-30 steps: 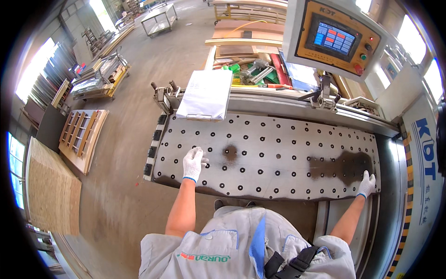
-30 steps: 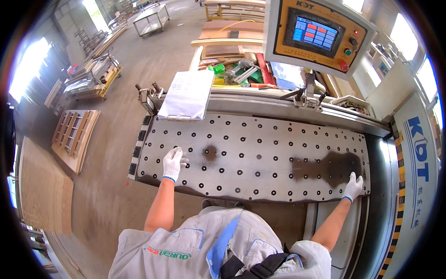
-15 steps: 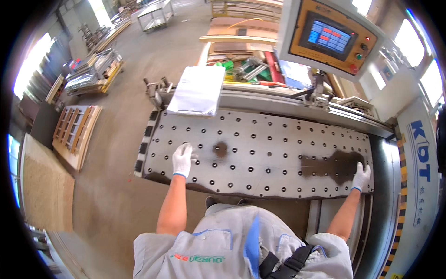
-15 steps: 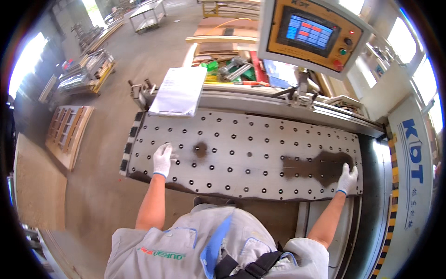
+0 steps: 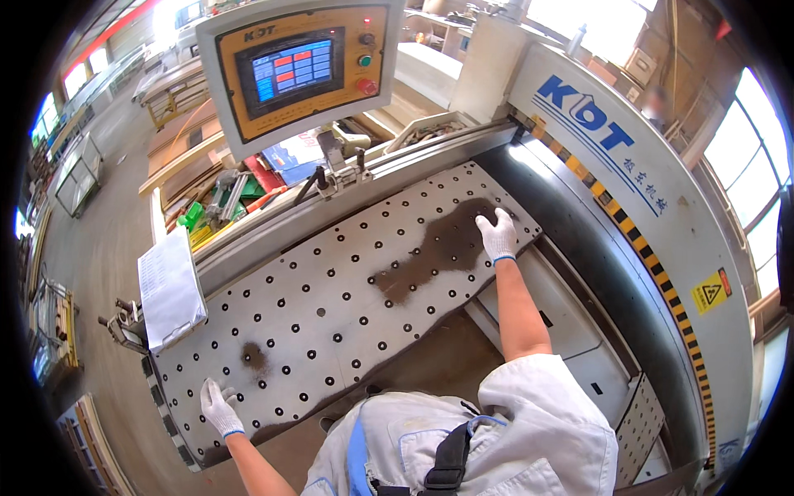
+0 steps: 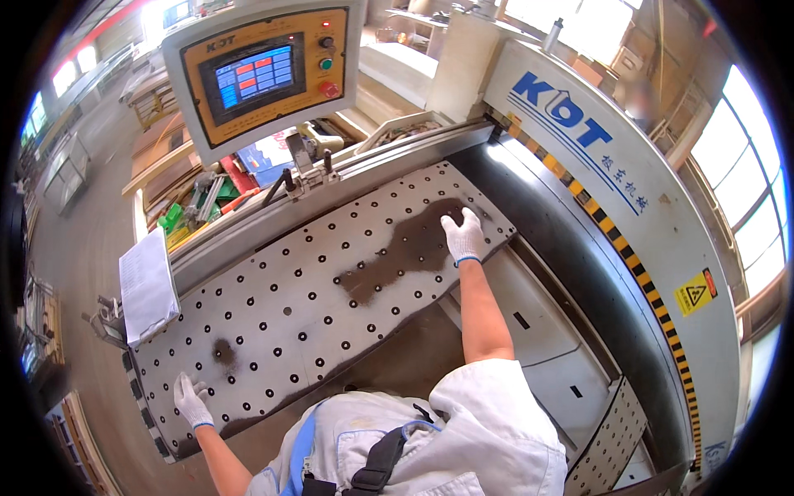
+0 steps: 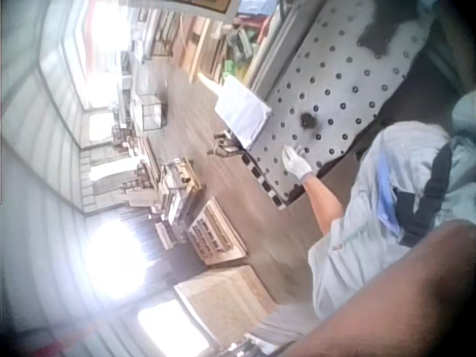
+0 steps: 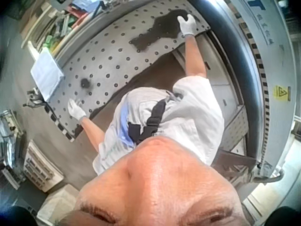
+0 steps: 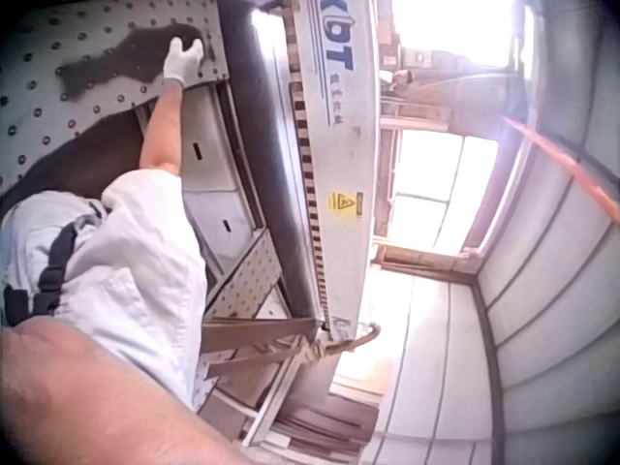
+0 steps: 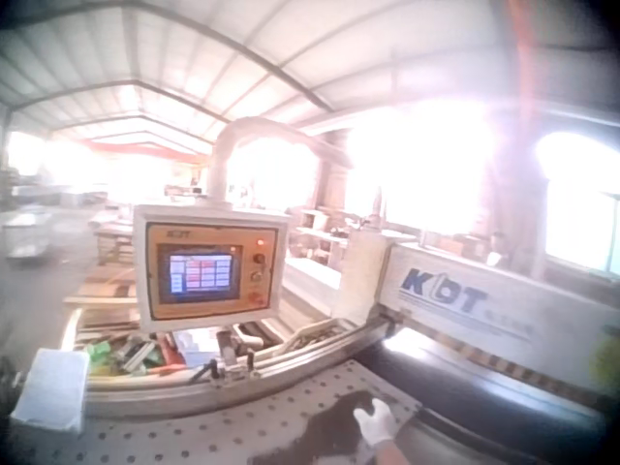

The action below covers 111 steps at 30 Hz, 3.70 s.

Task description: The person selects a large brown wood panel from a rack and carries it to a panel saw. They place the panel on the machine's table, align it against the fence, and operate the saw to cut the panel into smaller pieces. The person then removes the cut pieces from the machine.

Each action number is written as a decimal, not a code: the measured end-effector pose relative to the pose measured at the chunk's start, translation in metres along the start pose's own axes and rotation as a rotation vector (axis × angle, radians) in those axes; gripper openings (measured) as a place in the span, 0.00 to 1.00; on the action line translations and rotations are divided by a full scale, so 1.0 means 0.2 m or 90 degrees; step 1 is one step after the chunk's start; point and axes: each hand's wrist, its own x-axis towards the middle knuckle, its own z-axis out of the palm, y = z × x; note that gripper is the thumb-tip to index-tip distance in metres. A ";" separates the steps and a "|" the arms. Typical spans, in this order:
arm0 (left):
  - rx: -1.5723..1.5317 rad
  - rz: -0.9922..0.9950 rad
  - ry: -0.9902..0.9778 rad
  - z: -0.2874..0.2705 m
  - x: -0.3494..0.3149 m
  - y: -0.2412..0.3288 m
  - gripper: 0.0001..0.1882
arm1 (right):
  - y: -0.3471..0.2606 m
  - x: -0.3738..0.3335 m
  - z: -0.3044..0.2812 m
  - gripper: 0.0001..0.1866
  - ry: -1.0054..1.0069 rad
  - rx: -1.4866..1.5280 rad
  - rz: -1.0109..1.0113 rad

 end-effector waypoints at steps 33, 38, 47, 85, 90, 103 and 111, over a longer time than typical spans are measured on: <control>0.728 0.553 -0.413 0.66 -0.43 0.36 0.65 | -0.61 -0.90 0.61 0.42 -0.348 -0.131 -0.603; 0.890 0.556 -0.515 0.44 -0.27 0.35 0.70 | -0.82 -1.34 0.56 0.44 -0.376 -0.062 -0.588; 0.826 0.569 -0.502 -0.32 0.11 0.33 0.64 | -1.01 -1.67 0.50 0.39 -0.354 -0.061 -0.563; 0.464 0.421 -0.064 -0.96 1.06 0.08 0.50 | -1.71 -1.90 1.35 0.34 -0.263 -0.174 -0.507; 0.428 0.447 -0.029 -0.92 1.06 0.05 0.43 | -1.70 -1.88 1.37 0.33 -0.246 -0.147 -0.522; 0.496 0.574 -0.023 -0.85 1.03 0.07 0.37 | -1.67 -1.80 1.33 0.32 -0.234 -0.135 -0.492; 0.523 0.549 -0.011 -0.84 1.00 0.07 0.37 | -1.67 -1.81 1.32 0.34 -0.247 -0.125 -0.476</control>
